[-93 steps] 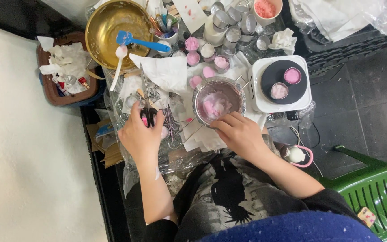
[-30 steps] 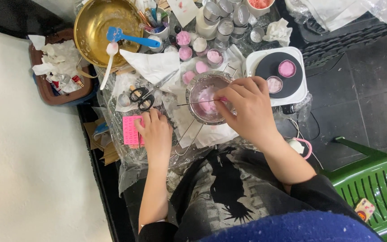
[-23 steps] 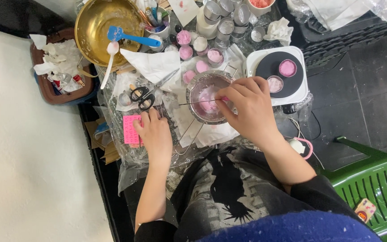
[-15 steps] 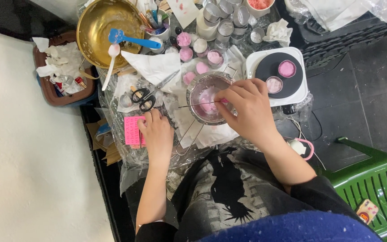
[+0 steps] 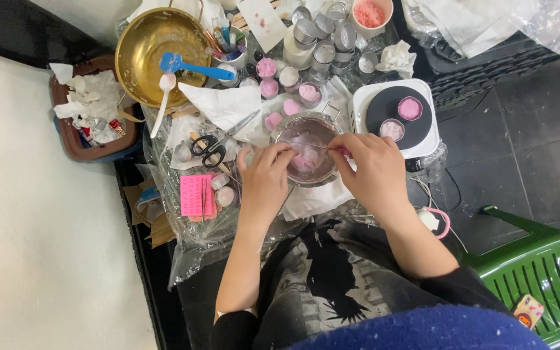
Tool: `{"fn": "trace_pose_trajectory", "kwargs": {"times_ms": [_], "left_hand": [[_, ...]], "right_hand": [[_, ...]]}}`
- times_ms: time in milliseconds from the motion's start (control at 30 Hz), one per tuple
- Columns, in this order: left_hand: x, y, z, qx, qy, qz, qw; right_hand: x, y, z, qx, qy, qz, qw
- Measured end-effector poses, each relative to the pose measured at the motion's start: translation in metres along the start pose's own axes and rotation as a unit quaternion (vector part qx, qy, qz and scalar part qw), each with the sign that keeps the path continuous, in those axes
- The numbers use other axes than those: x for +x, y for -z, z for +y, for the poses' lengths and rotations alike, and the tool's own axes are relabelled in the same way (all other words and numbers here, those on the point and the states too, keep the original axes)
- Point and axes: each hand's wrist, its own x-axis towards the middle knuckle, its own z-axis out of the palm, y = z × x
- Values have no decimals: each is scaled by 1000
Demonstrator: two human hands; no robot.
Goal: Filling small metal tins with pink candle wax and cleaning or trimming excess material.
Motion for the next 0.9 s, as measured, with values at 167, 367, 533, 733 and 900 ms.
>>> {"fn": "trace_pose_trajectory", "kwargs": {"times_ms": [167, 367, 533, 733, 900], "left_hand": [[-33, 12, -29, -93, 95, 69, 989], [-53, 36, -60, -136, 294, 150, 934], [-29, 31, -97, 159, 178, 137, 961], [-5, 20, -128, 170, 94, 62, 979], [-1, 14, -144, 124, 132, 46, 982]], "right_hand": [[3, -30, -6, 35, 36, -42, 998], [4, -114, -39, -36, 154, -76, 984], [7, -157, -49, -143, 195, -134, 961], [4, -160, -46, -174, 202, -112, 957], [3, -160, -44, -157, 191, -130, 960]]}}
